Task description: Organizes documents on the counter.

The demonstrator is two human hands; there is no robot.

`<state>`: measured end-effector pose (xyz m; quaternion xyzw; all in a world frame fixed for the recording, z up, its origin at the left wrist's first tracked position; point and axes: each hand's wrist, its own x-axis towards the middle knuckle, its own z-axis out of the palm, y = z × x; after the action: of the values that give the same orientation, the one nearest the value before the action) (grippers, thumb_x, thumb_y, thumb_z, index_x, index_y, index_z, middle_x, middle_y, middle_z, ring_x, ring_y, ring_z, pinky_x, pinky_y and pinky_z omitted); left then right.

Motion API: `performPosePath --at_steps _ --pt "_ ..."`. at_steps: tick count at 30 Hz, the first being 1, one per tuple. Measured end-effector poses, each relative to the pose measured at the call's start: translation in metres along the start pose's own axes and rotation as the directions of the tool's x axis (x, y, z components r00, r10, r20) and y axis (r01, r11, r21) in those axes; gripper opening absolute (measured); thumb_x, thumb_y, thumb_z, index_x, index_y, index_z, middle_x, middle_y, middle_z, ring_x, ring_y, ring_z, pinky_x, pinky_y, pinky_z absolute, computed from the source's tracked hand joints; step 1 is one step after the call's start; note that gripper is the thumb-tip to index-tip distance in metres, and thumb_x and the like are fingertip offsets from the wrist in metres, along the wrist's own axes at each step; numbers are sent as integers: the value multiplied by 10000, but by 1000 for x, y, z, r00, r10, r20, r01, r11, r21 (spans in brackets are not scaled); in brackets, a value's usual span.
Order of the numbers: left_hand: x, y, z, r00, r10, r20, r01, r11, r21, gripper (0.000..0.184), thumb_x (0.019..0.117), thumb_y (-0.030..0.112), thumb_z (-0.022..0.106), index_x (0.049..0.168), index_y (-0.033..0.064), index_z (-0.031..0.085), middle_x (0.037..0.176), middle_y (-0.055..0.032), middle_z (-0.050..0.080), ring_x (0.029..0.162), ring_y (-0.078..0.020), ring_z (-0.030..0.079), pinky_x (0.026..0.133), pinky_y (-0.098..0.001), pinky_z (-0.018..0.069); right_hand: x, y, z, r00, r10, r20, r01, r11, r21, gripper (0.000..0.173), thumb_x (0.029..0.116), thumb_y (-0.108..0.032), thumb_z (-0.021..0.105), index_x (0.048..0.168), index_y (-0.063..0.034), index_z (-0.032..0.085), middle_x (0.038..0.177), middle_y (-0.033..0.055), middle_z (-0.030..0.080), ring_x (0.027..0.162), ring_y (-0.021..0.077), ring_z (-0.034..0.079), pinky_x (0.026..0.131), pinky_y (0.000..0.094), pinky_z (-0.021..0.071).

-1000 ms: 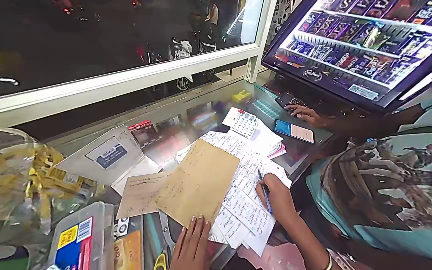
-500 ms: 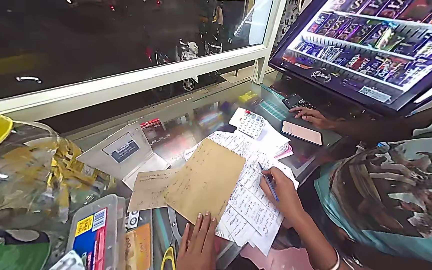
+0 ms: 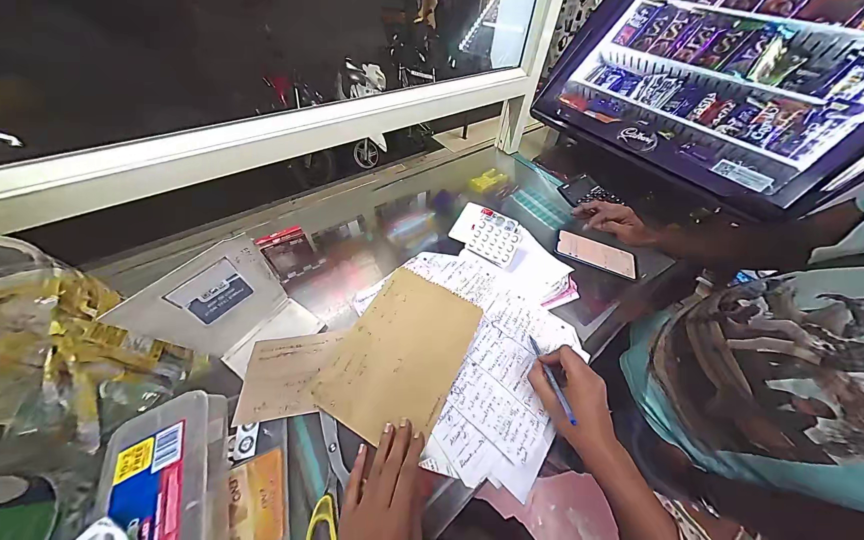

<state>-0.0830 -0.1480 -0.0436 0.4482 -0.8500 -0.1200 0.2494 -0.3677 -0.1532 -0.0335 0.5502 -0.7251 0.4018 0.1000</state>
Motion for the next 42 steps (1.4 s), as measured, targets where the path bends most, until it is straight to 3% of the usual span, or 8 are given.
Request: performPosePath --at_steps 4,11,14,18,20,24,35,42 --pt "1 1 0 1000 7 -15 -7 1000 15 356 969 41 525 1282 18 693 1367 -183 651 1306 -406 591 1099 -651 386 -6 6 -6 1000 18 -19 -19 1000 -22 183 808 -199 617 783 -26 667 674 56 614 568 113 586 519 235 482" --pt "1 0 -1 1000 3 -9 -3 1000 9 358 972 46 523 1286 14 692 1372 -187 647 1309 -415 586 1098 -644 395 -7 6 -7 1000 13 -1 -13 999 -52 211 814 -209 602 813 -12 674 691 78 634 574 171 616 520 311 506" --pt "3 2 -1 1000 -5 -4 5 1000 6 357 967 21 527 1284 12 692 1372 -194 645 1305 -420 587 1094 -651 396 -5 -3 -17 957 -136 -256 153 987 44 269 895 -212 600 1067 -5 608 685 81 626 548 100 563 531 211 482" --pt "1 2 -1 1000 8 -22 -7 1000 23 354 973 46 530 1285 17 694 1367 -181 652 1302 -401 596 1097 -634 403 7 -16 -27 906 -239 -350 280 958 70 649 961 -245 577 1522 -199 255 717 17 554 569 45 516 551 153 444" --pt "1 2 0 999 19 -34 -17 999 35 352 965 48 534 1275 17 699 1354 -180 661 1290 -397 606 1092 -626 414 9 -14 -21 927 -203 -314 235 970 66 740 937 -243 583 1562 -55 235 693 53 601 554 57 531 536 181 451" --pt "1 0 1 999 19 -48 -17 999 36 348 953 42 539 1254 21 713 1348 -176 665 1286 -396 610 1091 -621 418 8 -8 -13 964 -126 -233 141 989 47 780 889 -238 586 1473 193 298 657 76 609 508 54 484 485 203 418" --pt "2 2 -4 1000 -18 -8 18 1000 14 369 939 -3 560 1282 12 695 1377 -186 643 1315 -400 585 1113 -626 399 0 -5 -6 993 0 -118 11 996 88 763 866 -231 581 1450 207 358 666 69 633 468 99 511 451 286 462" --pt "1 2 -1 1000 5 -14 -5 1000 24 369 942 -7 550 1280 16 696 1372 -184 648 1298 -405 598 1098 -620 416 25 -9 7 979 172 105 -201 794 573 188 915 -122 607 1044 6 657 818 -33 704 669 -10 638 581 161 523"
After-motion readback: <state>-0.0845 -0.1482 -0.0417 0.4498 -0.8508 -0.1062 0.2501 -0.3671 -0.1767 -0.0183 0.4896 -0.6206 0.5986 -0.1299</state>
